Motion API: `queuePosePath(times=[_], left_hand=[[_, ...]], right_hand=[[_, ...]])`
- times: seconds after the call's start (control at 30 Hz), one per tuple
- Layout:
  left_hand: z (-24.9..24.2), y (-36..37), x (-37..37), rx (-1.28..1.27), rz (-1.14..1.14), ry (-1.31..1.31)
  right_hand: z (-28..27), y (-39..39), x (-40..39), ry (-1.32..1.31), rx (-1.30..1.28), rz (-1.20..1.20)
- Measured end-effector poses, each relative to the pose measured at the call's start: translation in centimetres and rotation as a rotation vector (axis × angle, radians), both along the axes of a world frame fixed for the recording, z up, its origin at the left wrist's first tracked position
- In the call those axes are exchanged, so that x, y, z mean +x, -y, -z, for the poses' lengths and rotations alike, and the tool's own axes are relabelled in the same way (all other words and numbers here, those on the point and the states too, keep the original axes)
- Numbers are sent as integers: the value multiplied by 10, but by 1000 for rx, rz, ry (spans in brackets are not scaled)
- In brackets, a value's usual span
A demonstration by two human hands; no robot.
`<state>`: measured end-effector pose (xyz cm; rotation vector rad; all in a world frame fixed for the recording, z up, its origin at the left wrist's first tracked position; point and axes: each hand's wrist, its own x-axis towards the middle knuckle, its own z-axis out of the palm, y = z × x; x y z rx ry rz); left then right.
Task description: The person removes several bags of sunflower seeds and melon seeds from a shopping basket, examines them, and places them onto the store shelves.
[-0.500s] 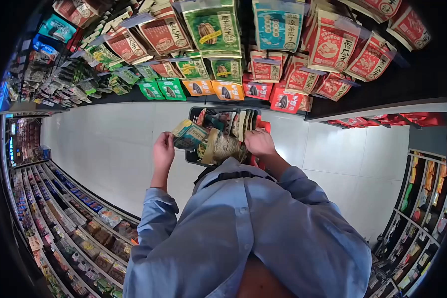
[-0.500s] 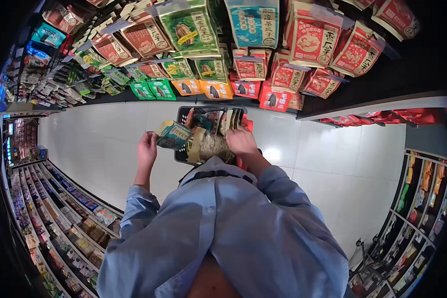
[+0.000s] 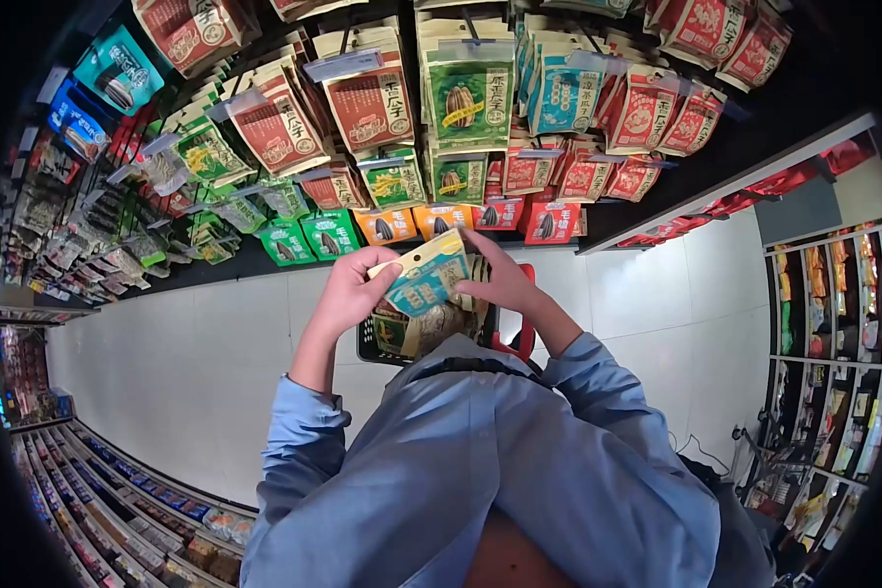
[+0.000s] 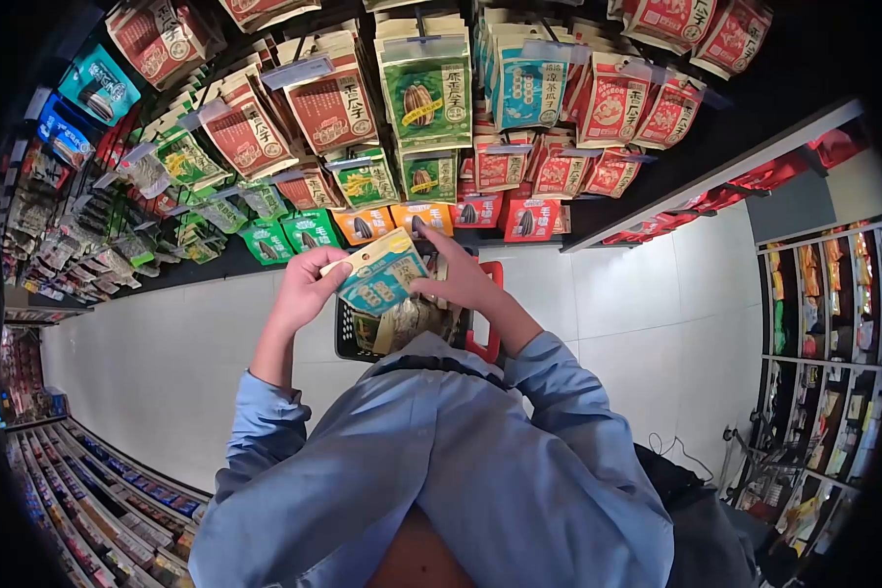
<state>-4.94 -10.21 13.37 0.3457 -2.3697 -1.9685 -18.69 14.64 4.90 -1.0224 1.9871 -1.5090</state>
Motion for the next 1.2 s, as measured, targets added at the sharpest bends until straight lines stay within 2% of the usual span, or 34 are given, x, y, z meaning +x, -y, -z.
queuePosePath(times=[0.03,0.1,0.13,0.2,0.27,0.3,0.33,0.4,0.53,0.57,0.67,0.7,0.73,0.8,0.9,1.0,1.07,1.13,1.2], left_hand=[[-15,-2,-5,40,16,-34],[-26,5,-17,112,51,-109],[-28,6,-22,256,4,-162],[-33,-3,-34,553,-84,-257],[-23,-11,-35,577,48,-292],[-17,-18,-32,562,110,-224],[-10,-26,-28,545,165,-157],[-3,-44,-26,520,54,-62],[-15,-53,-29,701,-90,-158],[-22,-53,-32,667,-138,-185],[-38,-61,-42,304,-280,-364],[-49,-68,-43,86,-309,-370],[-57,-78,-42,-7,-286,-369],[-80,-103,-42,-669,-240,-481],[-84,-120,-39,-835,-99,-480],[-86,-120,-39,-886,-267,-496],[-86,-120,-46,-717,-416,-421],[-80,-115,-52,29,-216,-317],[-70,-120,-50,505,-204,-162]], right_hand=[[-18,10,3,43,-35,-1],[-38,19,0,294,-11,-16],[-50,24,-3,417,-5,-24],[-69,32,5,428,-226,185],[-83,36,4,489,-363,375],[-101,38,6,600,-430,447],[-112,38,7,588,-465,431],[-129,38,6,568,-535,388],[-135,31,-3,440,-424,348],[-138,30,-4,360,-373,318],[-139,24,5,123,-226,220],[-161,24,17,246,-278,128],[-154,24,17,178,-175,106],[-150,34,17,195,-378,63],[-155,25,-15,477,-592,142],[-158,4,-39,904,-749,78],[-155,-6,-47,976,-738,48],[-148,-10,-54,972,-698,49],[-138,-8,-60,885,-641,79]])
